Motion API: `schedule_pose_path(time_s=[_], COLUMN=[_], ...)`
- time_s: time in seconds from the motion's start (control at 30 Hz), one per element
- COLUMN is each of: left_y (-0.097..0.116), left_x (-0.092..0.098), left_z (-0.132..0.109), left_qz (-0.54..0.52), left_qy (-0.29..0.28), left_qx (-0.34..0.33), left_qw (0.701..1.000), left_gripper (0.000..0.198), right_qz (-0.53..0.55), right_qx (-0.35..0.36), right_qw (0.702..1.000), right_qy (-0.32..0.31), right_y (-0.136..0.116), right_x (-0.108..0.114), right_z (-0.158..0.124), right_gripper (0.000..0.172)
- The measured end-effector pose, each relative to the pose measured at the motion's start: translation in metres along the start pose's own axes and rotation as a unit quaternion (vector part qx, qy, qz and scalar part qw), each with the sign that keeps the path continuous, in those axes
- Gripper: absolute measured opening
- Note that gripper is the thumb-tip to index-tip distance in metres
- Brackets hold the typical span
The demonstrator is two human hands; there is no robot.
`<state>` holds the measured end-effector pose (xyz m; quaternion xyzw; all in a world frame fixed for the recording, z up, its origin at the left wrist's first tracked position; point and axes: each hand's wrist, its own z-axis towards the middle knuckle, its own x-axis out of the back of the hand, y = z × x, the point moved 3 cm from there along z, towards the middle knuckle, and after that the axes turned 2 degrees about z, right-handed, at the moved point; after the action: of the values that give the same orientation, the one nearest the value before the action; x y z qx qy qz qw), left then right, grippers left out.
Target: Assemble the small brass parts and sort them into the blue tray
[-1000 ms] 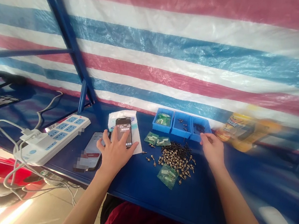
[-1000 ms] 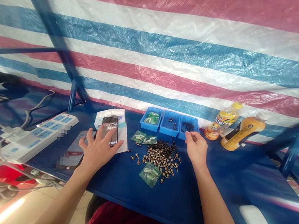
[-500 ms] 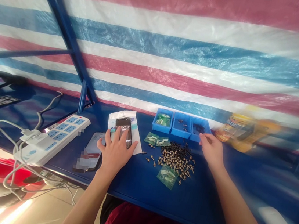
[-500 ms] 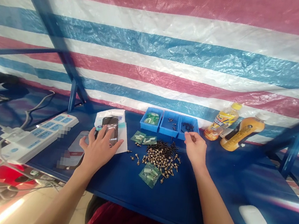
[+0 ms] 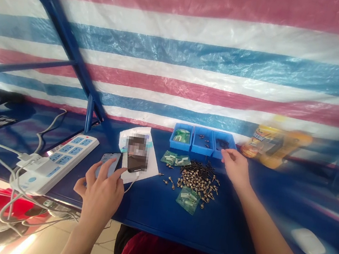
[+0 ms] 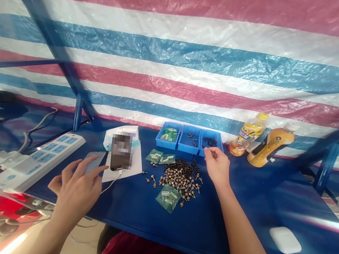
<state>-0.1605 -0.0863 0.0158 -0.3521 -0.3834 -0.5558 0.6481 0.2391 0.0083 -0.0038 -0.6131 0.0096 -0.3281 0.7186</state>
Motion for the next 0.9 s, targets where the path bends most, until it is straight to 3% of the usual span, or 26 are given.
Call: schedule_pose_path(time_s=[0.3,0.43,0.5,0.6,0.73,0.9], left_y=[0.005,0.007,0.010,0.016,0.040,0.103], left_x=[-0.007,0.002,0.009,0.016,0.021,0.042], left_z=[0.002,0.002,0.002,0.006,0.025,0.064], left_qz=[-0.007,-0.040,-0.062,-0.091,-0.151,-0.212], left_qy=[-0.031,0.012,0.045,0.083,0.057,0.055], left_qx=[-0.024,0.004,0.022,0.017,-0.107,-0.265], left_qw=[0.999,0.999,0.997,0.992,0.981,0.939], left_gripper=[0.041,0.039,0.036,0.030,0.029,0.033], right_qz=[0.004,-0.006,-0.031,-0.092,-0.157,-0.184], right_qx=[0.003,0.006,0.022,0.069,0.149,0.198], right_qw=[1.000,1.000,0.998,0.984,0.954,0.930], right_qy=[-0.004,-0.013,-0.042,-0.135,-0.208,-0.250], right_y=[-0.001,-0.003,-0.006,-0.012,-0.018,-0.014], right_x=[-0.001,0.000,-0.001,-0.008,-0.018,-0.024], right_z=[-0.001,-0.001,-0.003,-0.009,-0.018,-0.021], right_gripper=[0.040,0.038,0.037,0.034,0.022,0.026])
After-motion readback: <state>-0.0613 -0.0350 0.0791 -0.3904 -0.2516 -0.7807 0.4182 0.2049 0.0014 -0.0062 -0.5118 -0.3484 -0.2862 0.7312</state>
